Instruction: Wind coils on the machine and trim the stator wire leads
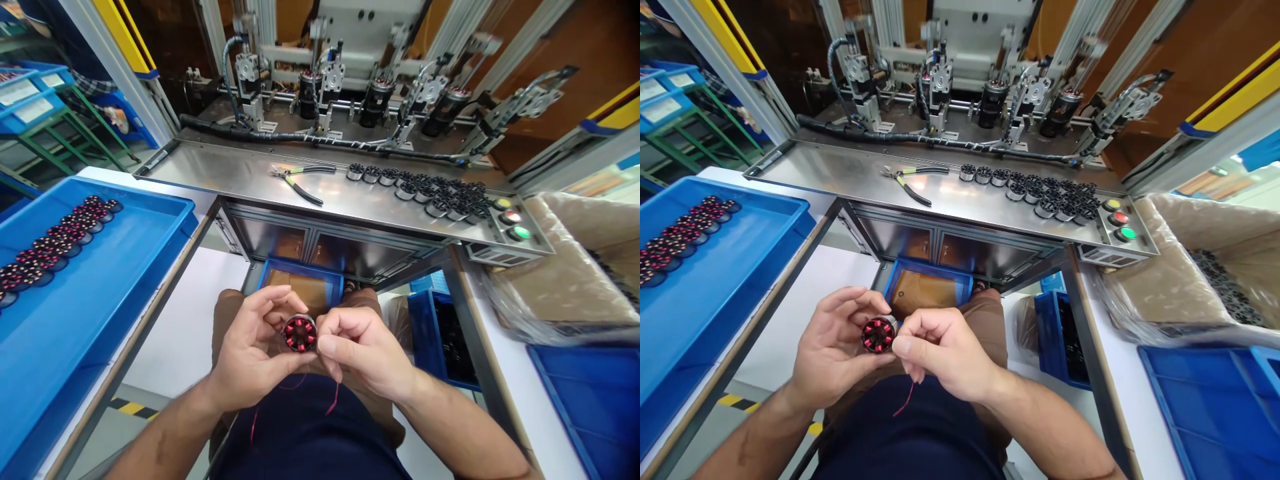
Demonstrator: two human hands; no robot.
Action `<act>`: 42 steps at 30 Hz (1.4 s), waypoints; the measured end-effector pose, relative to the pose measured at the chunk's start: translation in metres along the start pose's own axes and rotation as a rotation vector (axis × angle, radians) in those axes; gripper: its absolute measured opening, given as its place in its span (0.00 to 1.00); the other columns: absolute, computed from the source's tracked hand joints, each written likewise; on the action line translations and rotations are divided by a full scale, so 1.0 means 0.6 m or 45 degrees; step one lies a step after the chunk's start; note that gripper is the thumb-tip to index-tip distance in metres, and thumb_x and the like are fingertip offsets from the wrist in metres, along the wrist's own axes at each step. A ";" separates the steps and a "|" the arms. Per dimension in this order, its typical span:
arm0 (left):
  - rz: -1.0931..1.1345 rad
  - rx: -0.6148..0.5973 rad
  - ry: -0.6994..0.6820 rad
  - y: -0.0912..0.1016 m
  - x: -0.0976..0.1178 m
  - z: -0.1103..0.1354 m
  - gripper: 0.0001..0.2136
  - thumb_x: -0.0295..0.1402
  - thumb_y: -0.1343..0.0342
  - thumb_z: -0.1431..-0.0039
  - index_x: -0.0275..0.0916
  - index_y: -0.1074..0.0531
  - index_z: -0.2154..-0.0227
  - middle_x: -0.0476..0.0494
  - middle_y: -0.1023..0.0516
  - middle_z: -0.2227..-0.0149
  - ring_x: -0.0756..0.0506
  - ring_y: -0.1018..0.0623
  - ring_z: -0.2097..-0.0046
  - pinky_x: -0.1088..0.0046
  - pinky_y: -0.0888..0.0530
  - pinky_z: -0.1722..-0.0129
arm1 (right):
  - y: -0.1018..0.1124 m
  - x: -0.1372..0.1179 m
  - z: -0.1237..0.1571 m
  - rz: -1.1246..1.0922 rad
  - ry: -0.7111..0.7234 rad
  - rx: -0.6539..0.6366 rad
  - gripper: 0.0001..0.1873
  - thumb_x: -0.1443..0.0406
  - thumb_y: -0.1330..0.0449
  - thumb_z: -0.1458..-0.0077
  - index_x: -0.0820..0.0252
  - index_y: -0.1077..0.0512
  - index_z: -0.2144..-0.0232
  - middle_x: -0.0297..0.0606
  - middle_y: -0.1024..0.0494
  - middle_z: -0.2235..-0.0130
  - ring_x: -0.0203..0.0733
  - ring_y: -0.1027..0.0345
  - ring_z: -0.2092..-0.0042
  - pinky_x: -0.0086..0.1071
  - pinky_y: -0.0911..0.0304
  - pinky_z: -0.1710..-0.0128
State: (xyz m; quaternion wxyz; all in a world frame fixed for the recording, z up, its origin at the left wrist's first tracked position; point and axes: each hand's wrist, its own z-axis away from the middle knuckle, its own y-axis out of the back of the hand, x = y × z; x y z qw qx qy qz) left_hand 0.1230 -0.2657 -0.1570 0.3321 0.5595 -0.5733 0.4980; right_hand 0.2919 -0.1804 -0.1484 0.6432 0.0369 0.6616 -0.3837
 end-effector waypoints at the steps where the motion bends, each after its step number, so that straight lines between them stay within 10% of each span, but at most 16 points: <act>1: 0.027 0.020 0.009 0.000 0.000 -0.001 0.36 0.17 0.32 0.51 0.54 0.34 0.43 0.49 0.22 0.52 0.52 0.19 0.59 0.80 0.21 0.59 | 0.001 0.003 0.002 0.020 0.000 -0.002 0.16 0.58 0.32 0.44 0.62 0.29 0.76 0.30 0.28 0.81 0.29 0.37 0.80 0.24 0.39 0.78; 9: 0.082 -0.032 -0.030 0.005 0.009 -0.007 0.32 0.18 0.35 0.46 0.52 0.34 0.43 0.47 0.20 0.51 0.51 0.19 0.55 0.79 0.21 0.55 | 0.032 0.022 0.019 0.387 0.047 -0.181 0.16 0.55 0.32 0.44 0.62 0.24 0.75 0.32 0.25 0.80 0.32 0.33 0.78 0.26 0.35 0.77; 14: -0.227 -0.019 -0.203 0.004 -0.001 0.004 0.36 0.14 0.38 0.46 0.53 0.38 0.40 0.46 0.21 0.47 0.48 0.20 0.48 0.75 0.22 0.49 | 0.047 -0.016 0.026 0.765 0.325 0.120 0.16 0.56 0.29 0.48 0.59 0.21 0.61 0.39 0.20 0.67 0.39 0.28 0.66 0.32 0.30 0.64; 22: -0.314 -0.067 -0.219 -0.004 -0.001 0.009 0.36 0.15 0.38 0.45 0.54 0.39 0.39 0.46 0.21 0.46 0.46 0.20 0.46 0.71 0.22 0.47 | -0.007 -0.025 0.012 0.602 0.446 0.217 0.13 0.58 0.32 0.44 0.58 0.31 0.71 0.32 0.30 0.72 0.36 0.36 0.70 0.32 0.37 0.69; 36: 0.372 -0.086 0.274 -0.008 0.009 -0.005 0.23 0.32 0.30 0.48 0.43 0.26 0.48 0.40 0.22 0.45 0.48 0.18 0.56 0.77 0.21 0.54 | -0.019 0.021 0.023 0.570 0.647 0.327 0.08 0.65 0.40 0.37 0.58 0.32 0.69 0.33 0.32 0.69 0.36 0.37 0.68 0.33 0.40 0.67; 42: -0.166 0.116 0.019 -0.011 0.002 -0.003 0.20 0.21 0.32 0.49 0.47 0.22 0.54 0.45 0.22 0.51 0.49 0.21 0.53 0.79 0.22 0.54 | -0.021 0.027 0.021 0.585 0.634 0.323 0.06 0.65 0.40 0.38 0.58 0.32 0.68 0.33 0.32 0.69 0.37 0.39 0.67 0.33 0.40 0.66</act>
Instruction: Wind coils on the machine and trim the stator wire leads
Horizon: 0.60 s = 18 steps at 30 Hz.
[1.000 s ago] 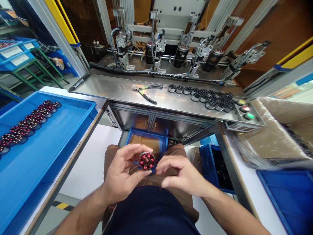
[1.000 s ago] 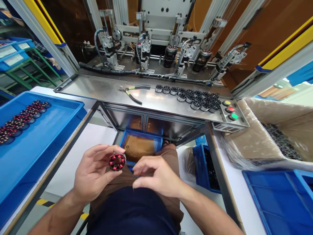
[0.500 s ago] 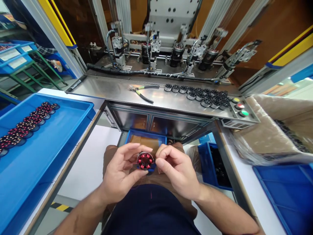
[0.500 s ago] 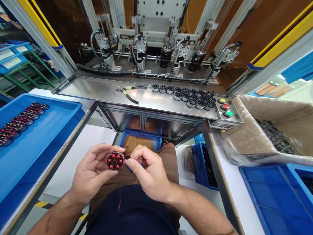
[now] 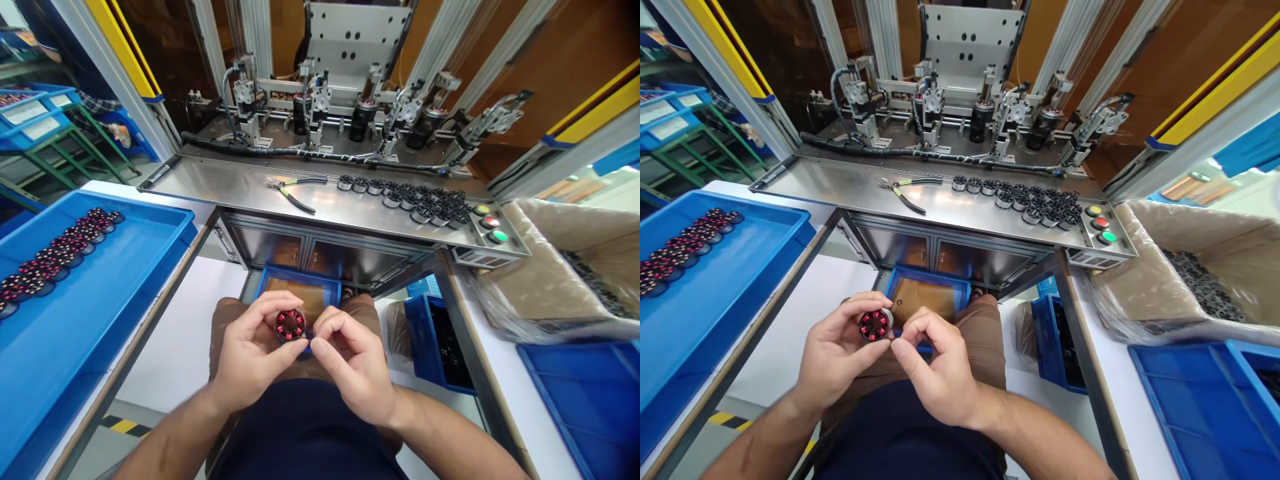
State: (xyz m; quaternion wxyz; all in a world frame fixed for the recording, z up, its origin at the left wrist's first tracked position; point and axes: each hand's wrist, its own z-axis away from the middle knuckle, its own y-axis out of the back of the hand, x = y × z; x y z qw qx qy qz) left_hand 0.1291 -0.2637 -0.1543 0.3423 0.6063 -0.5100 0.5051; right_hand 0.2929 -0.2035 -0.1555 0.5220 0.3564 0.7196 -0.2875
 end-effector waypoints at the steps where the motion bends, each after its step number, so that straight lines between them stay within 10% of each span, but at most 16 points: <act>1: -0.135 0.022 -0.088 0.002 -0.002 0.003 0.22 0.20 0.33 0.49 0.46 0.23 0.53 0.44 0.22 0.51 0.47 0.22 0.50 0.77 0.23 0.52 | 0.000 0.000 -0.002 0.007 0.006 0.004 0.05 0.65 0.38 0.39 0.58 0.32 0.66 0.34 0.33 0.68 0.38 0.38 0.66 0.34 0.40 0.65; 7: -0.463 -0.008 -0.391 0.007 -0.004 0.017 0.29 0.16 0.34 0.53 0.43 0.27 0.47 0.42 0.21 0.52 0.44 0.21 0.51 0.70 0.21 0.51 | -0.005 0.002 -0.016 -0.035 0.025 -0.066 0.06 0.64 0.39 0.38 0.57 0.33 0.64 0.35 0.34 0.64 0.39 0.38 0.62 0.36 0.39 0.59; 18: -0.384 0.049 -0.345 0.007 -0.007 0.015 0.28 0.15 0.34 0.55 0.41 0.25 0.50 0.41 0.19 0.53 0.42 0.20 0.53 0.65 0.20 0.52 | -0.019 0.019 0.002 -0.239 -0.186 0.054 0.08 0.63 0.48 0.31 0.56 0.37 0.66 0.33 0.35 0.64 0.38 0.40 0.62 0.34 0.41 0.59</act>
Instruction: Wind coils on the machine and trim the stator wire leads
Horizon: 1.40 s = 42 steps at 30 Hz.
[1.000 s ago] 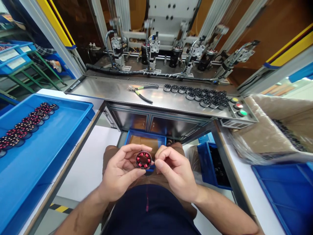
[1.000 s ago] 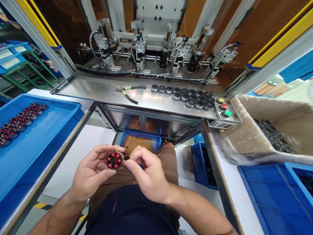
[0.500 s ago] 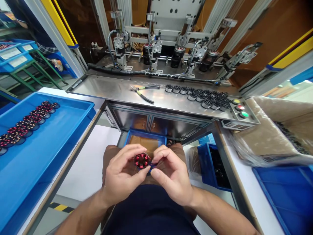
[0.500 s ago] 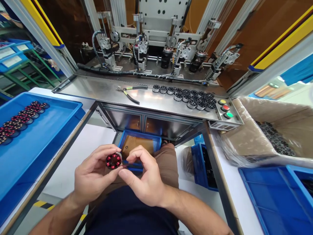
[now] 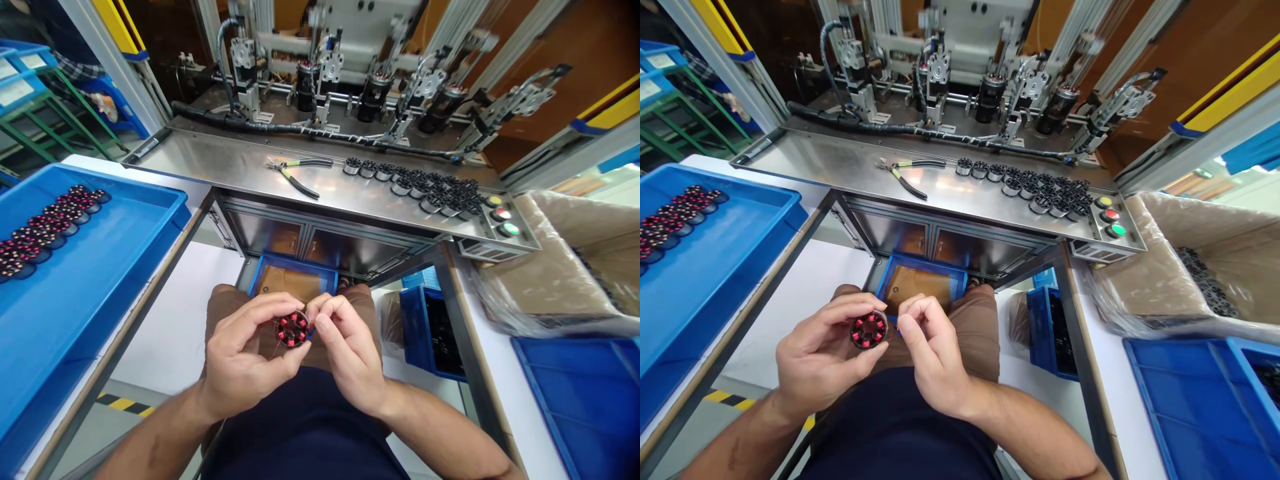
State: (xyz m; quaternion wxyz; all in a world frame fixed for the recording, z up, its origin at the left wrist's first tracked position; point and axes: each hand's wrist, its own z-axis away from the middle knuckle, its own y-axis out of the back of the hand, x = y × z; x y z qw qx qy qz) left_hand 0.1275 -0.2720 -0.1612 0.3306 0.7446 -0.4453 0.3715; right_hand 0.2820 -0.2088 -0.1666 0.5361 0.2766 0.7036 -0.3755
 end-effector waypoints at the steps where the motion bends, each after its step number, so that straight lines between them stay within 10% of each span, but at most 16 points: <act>1: -0.023 -0.004 -0.021 0.001 0.000 -0.001 0.28 0.15 0.33 0.56 0.40 0.25 0.50 0.40 0.19 0.54 0.42 0.19 0.53 0.65 0.20 0.52 | 0.002 0.000 0.001 0.012 0.029 0.007 0.05 0.63 0.46 0.32 0.55 0.36 0.64 0.34 0.35 0.63 0.39 0.39 0.60 0.35 0.41 0.58; 6: -0.156 -0.051 -0.155 0.003 0.006 -0.006 0.27 0.15 0.32 0.57 0.37 0.24 0.52 0.38 0.18 0.55 0.42 0.18 0.54 0.65 0.19 0.53 | 0.006 -0.014 -0.007 0.187 0.280 0.015 0.13 0.62 0.36 0.41 0.53 0.33 0.56 0.39 0.35 0.52 0.45 0.40 0.48 0.41 0.42 0.47; 15: -0.003 -0.041 -0.137 0.001 0.004 -0.006 0.27 0.15 0.33 0.57 0.40 0.24 0.51 0.39 0.19 0.54 0.43 0.18 0.54 0.67 0.19 0.53 | -0.003 -0.010 -0.009 0.008 0.010 0.128 0.09 0.60 0.45 0.32 0.56 0.33 0.66 0.36 0.33 0.58 0.38 0.37 0.56 0.33 0.39 0.53; 23: 0.237 0.039 0.090 0.004 0.017 -0.023 0.22 0.17 0.32 0.55 0.40 0.21 0.56 0.40 0.17 0.59 0.43 0.18 0.56 0.70 0.19 0.57 | 0.003 -0.005 0.000 0.002 0.144 -0.042 0.08 0.59 0.36 0.40 0.56 0.29 0.63 0.37 0.31 0.63 0.41 0.34 0.60 0.36 0.36 0.58; 42: 0.012 -0.041 -0.082 0.007 0.015 -0.007 0.27 0.16 0.36 0.57 0.41 0.24 0.51 0.39 0.18 0.58 0.41 0.19 0.56 0.64 0.20 0.56 | -0.004 -0.033 -0.005 0.255 0.393 0.087 0.06 0.69 0.39 0.39 0.58 0.26 0.69 0.36 0.27 0.71 0.39 0.32 0.67 0.35 0.34 0.66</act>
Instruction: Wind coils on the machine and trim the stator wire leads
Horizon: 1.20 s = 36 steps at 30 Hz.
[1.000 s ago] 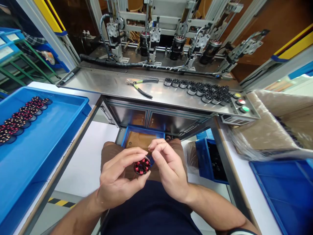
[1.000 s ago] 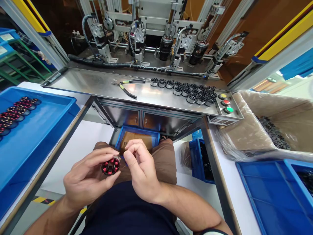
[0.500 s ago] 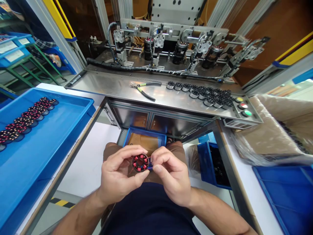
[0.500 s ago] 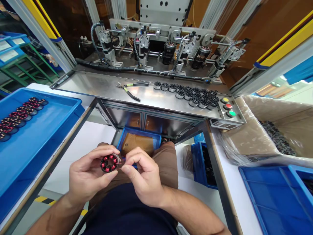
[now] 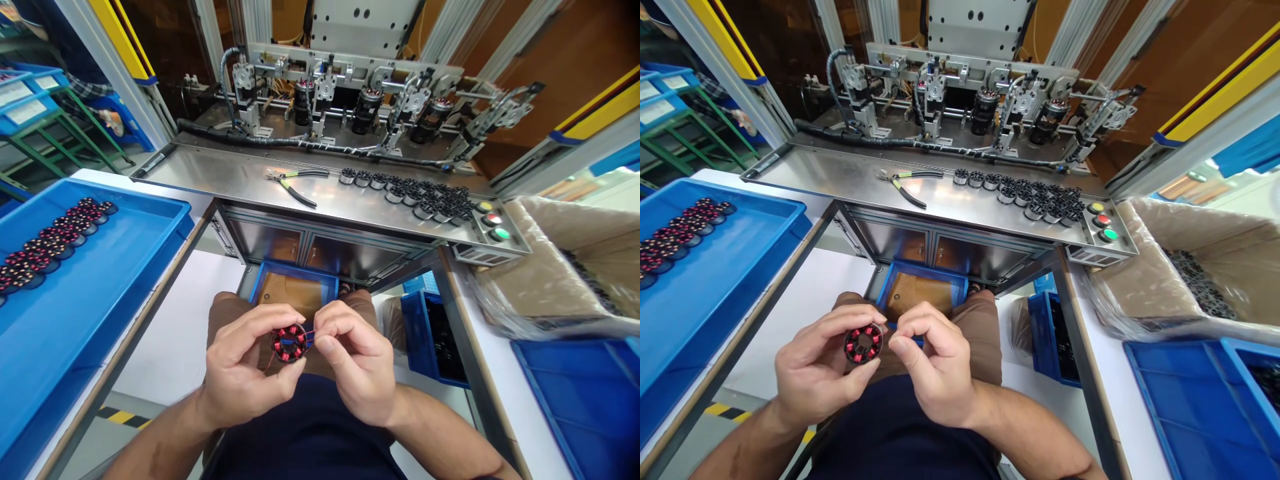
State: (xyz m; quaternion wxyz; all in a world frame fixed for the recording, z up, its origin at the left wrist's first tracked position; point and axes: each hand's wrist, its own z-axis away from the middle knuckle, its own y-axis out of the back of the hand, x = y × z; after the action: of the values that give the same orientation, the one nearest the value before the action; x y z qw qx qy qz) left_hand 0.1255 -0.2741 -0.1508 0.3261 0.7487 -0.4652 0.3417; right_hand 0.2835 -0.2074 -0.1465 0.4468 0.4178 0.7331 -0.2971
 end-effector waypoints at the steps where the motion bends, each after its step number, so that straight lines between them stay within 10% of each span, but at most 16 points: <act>1: -0.011 0.010 -0.009 -0.001 0.001 0.000 0.28 0.15 0.36 0.58 0.40 0.24 0.51 0.40 0.18 0.58 0.41 0.19 0.56 0.65 0.20 0.56 | 0.000 -0.001 0.002 0.009 0.008 0.003 0.05 0.70 0.39 0.39 0.58 0.27 0.69 0.36 0.27 0.71 0.39 0.32 0.67 0.35 0.35 0.66; 12: 0.208 -0.020 0.090 -0.002 0.019 -0.021 0.25 0.16 0.43 0.58 0.41 0.23 0.55 0.43 0.18 0.63 0.45 0.18 0.63 0.71 0.19 0.62 | 0.017 0.006 -0.008 0.155 0.277 -0.180 0.16 0.74 0.38 0.43 0.57 0.26 0.53 0.41 0.25 0.64 0.43 0.31 0.63 0.39 0.32 0.64; 27: -0.011 0.104 -0.101 -0.012 0.017 -0.013 0.29 0.14 0.40 0.60 0.39 0.25 0.52 0.42 0.18 0.61 0.44 0.18 0.60 0.69 0.19 0.60 | 0.000 -0.012 0.004 0.118 0.426 -0.117 0.14 0.73 0.39 0.44 0.54 0.24 0.56 0.39 0.24 0.70 0.42 0.30 0.69 0.42 0.32 0.68; 36: 0.563 -0.113 0.424 -0.003 0.034 -0.029 0.18 0.21 0.37 0.57 0.40 0.19 0.60 0.41 0.17 0.64 0.43 0.17 0.65 0.73 0.20 0.67 | 0.047 -0.009 -0.050 0.131 0.495 -0.434 0.24 0.60 0.29 0.46 0.51 0.25 0.47 0.46 0.23 0.55 0.51 0.30 0.52 0.51 0.31 0.52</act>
State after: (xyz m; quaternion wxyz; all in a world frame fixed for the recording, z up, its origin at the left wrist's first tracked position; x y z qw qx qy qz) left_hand 0.1304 -0.2690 -0.1246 0.3482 0.5476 -0.5717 0.5021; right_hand 0.2973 -0.1718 -0.1305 0.3759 0.4226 0.8225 -0.0602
